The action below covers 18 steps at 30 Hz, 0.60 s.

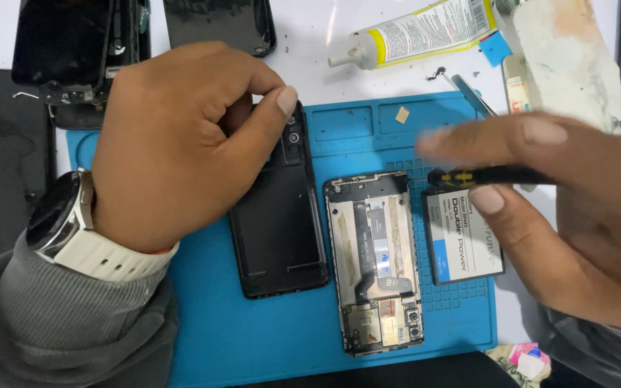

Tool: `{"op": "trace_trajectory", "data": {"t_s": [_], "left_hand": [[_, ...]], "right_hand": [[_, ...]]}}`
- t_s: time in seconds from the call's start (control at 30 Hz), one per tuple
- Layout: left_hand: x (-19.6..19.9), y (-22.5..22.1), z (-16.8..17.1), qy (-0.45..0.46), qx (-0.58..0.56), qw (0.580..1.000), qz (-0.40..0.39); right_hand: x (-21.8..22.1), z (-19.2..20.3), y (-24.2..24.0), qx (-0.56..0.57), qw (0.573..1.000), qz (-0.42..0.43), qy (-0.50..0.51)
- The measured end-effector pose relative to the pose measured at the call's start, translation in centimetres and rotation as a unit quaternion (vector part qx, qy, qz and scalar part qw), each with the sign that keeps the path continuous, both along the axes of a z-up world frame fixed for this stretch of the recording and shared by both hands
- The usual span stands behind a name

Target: Repairing a mobile phone by unscrewing internal components and adjusting connectors with tweezers on a repair mat.

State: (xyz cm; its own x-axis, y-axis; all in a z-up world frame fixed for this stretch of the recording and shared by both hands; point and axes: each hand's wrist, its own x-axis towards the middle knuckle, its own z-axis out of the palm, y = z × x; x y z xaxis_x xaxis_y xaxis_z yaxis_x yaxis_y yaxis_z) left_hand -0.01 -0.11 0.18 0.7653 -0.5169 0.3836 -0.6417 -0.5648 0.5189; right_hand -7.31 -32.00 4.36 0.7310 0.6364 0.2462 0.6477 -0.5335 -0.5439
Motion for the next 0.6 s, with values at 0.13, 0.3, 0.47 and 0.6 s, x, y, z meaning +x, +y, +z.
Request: {"op": "trace_trajectory", "data": {"t_s": [0.13, 0.3, 0.47, 0.6], "left_hand": [[0.1, 0.1, 0.0, -0.005, -0.005, 1.000, 0.002], [0.1, 0.3, 0.3, 0.000, -0.024, 1.000, -0.006], [0.2, 0.4, 1.4, 0.020, -0.016, 0.999, -0.039], [0.3, 0.3, 1.0, 0.071, 0.090, 0.980, -0.164]], "right_hand": [[-0.1, -3.4, -2.1, -0.007, 0.997, -0.076, -0.012], [-0.2, -0.6, -0.6, -0.045, 0.997, -0.053, -0.033], [-0.2, -0.4, 0.6, -0.058, 0.996, -0.068, 0.003], [0.2, 0.4, 1.5, -0.110, 0.982, -0.150, 0.030]]}}
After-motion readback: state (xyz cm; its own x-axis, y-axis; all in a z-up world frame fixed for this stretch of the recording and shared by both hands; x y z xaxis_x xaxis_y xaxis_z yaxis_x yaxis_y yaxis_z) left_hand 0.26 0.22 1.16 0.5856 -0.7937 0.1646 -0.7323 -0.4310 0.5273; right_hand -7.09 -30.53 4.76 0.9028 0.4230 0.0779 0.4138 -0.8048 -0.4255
